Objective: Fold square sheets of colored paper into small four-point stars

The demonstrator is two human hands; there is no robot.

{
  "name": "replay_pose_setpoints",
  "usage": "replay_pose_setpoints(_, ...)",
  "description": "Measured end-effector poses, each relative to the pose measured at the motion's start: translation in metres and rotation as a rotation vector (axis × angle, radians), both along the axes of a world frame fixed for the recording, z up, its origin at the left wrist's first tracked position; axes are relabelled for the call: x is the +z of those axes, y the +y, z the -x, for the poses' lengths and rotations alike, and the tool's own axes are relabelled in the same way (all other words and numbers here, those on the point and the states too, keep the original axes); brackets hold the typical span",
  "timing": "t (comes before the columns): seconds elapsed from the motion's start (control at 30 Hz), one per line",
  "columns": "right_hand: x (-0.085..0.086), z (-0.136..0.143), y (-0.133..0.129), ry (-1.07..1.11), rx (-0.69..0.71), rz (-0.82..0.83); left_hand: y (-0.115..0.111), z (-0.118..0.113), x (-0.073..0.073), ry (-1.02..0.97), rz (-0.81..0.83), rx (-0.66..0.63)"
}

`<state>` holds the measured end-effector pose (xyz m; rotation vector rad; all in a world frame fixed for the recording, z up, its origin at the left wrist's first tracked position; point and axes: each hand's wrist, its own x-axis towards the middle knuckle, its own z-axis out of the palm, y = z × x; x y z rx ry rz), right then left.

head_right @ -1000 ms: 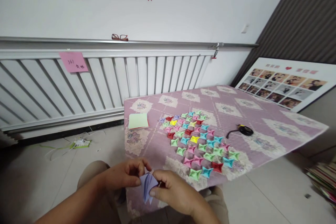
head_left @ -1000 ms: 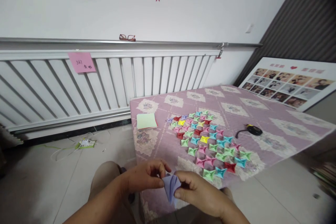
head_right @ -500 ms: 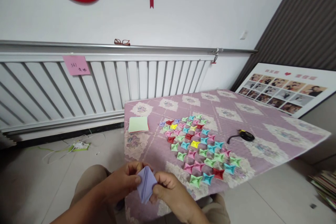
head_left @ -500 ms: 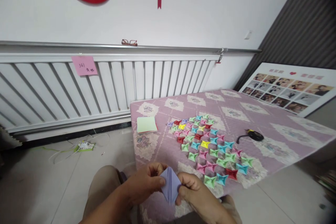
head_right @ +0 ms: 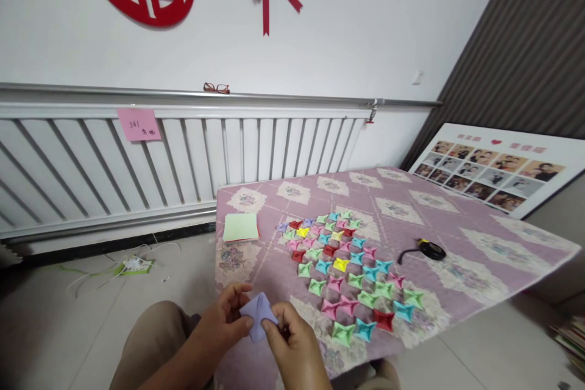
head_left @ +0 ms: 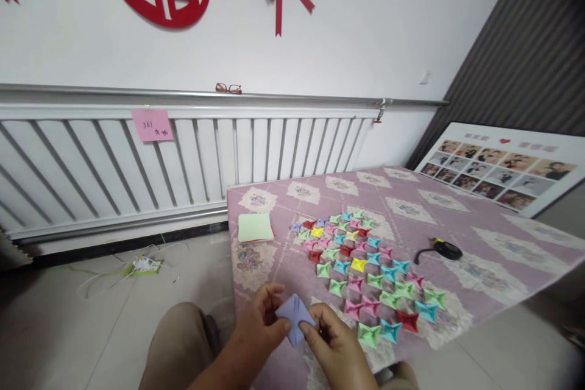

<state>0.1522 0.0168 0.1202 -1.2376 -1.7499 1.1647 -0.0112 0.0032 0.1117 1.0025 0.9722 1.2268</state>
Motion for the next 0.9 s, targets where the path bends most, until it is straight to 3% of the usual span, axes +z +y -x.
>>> replay_pose_setpoints(0.13, -0.01, 0.003, -0.006, 0.035, -0.126, -0.061, -0.002, -0.007, -0.018, -0.03, 0.085, -0.086)
replay_pose_setpoints(0.3, -0.025, 0.003, -0.005, 0.083, -0.158, -0.023, -0.004, -0.011, -0.035, 0.156, 0.107, -0.057)
replay_pose_setpoints(0.43, -0.022, -0.001, 0.003, 0.179, -0.057, 0.089, -0.006, -0.012, -0.03, 0.338, 0.088, -0.034)
replay_pose_setpoints(0.6, -0.008, 0.002, 0.006, 0.166, 0.017, 0.171, -0.008, -0.013, -0.024, 0.429, 0.061, -0.035)
replay_pose_setpoints(0.9, -0.001, 0.014, 0.004, 0.369, -0.136, 0.281, -0.011, -0.012, -0.027, 0.308, 0.116, -0.089)
